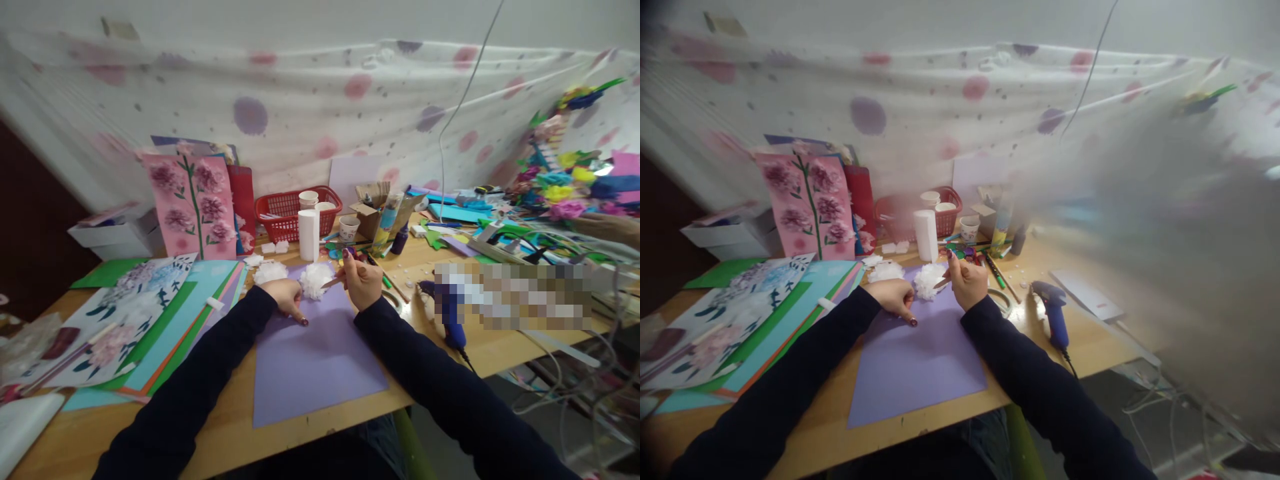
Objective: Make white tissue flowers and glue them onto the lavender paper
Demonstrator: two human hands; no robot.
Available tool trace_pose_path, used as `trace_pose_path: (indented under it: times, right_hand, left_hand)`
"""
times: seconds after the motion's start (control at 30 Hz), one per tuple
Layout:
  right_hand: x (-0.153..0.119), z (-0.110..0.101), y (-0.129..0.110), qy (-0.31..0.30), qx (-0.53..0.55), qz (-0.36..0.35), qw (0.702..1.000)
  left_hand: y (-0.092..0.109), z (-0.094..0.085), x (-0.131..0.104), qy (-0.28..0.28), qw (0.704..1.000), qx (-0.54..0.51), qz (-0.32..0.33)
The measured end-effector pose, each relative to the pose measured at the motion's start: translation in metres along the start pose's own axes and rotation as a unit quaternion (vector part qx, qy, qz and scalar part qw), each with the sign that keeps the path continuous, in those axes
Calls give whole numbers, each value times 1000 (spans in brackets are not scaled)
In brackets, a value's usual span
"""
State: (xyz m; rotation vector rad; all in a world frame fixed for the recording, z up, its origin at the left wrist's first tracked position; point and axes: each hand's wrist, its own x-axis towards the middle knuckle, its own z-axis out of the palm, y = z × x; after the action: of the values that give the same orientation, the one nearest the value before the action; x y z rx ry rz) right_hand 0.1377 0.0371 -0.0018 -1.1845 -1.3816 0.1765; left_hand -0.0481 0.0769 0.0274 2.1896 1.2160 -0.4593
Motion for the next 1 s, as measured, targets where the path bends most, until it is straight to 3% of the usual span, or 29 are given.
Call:
trace_pose_path:
  times: [0.2, 0.43, 0.87, 1.0]
  right_hand:
    - [0, 0, -3, -43, -34, -43, 998]
    - [4, -6, -1, 55, 10, -16, 998]
    - [-1, -1, -3, -36, 8, -25, 999]
    - [0, -3, -4, -31, 8, -20, 999]
  left_hand:
    - [-3, 1, 2, -5, 1000, 8, 7]
    - [-6, 3, 5, 9, 1000, 19, 17]
    - [-2, 1, 0, 8, 1000, 9, 6]
    - [0, 2, -1, 12, 1000, 7, 13]
